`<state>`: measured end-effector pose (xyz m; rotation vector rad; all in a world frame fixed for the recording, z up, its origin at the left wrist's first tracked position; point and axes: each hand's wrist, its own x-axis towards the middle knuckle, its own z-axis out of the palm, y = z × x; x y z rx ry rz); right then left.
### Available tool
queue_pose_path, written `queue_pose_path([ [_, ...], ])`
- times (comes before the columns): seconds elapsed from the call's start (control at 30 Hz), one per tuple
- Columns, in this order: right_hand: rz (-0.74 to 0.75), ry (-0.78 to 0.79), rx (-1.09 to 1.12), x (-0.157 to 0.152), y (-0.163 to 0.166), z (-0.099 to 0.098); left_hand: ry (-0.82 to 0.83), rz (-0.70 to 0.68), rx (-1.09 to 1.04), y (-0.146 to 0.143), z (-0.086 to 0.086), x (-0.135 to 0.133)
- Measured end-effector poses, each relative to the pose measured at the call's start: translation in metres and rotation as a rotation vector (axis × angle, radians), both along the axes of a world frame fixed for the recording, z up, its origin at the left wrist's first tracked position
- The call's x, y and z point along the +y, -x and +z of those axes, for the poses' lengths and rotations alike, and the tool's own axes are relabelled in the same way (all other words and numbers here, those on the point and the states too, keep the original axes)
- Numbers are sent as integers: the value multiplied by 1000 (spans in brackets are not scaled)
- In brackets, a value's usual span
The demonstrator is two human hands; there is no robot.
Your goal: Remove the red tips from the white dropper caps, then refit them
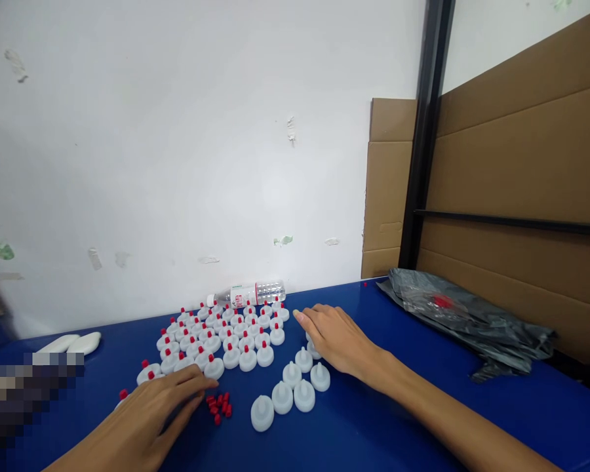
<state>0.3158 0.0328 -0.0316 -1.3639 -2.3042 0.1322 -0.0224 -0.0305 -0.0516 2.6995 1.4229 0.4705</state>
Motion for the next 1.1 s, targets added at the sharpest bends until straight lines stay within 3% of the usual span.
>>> queue_pose_path([
  [0.3,308,31,0,-7,5,7,-74,6,-5,-7,9,-4],
  [0.6,436,113,-44,-3,15,4,-134,12,-14,-6,10,-3],
  [0.77,398,42,46,-3,11,8,-169,-7,-33,-7,12,-7],
  [0.93,297,-89,218,-6,10,15,-322,-51,-143,-10,15,-11],
  [1.0,342,-138,247,-15,17,15,-403,-96,-168,-13,14,-11],
  [1.1,544,-220,150,-39,34,10,-529,-165,-141,-20,13,-13],
])
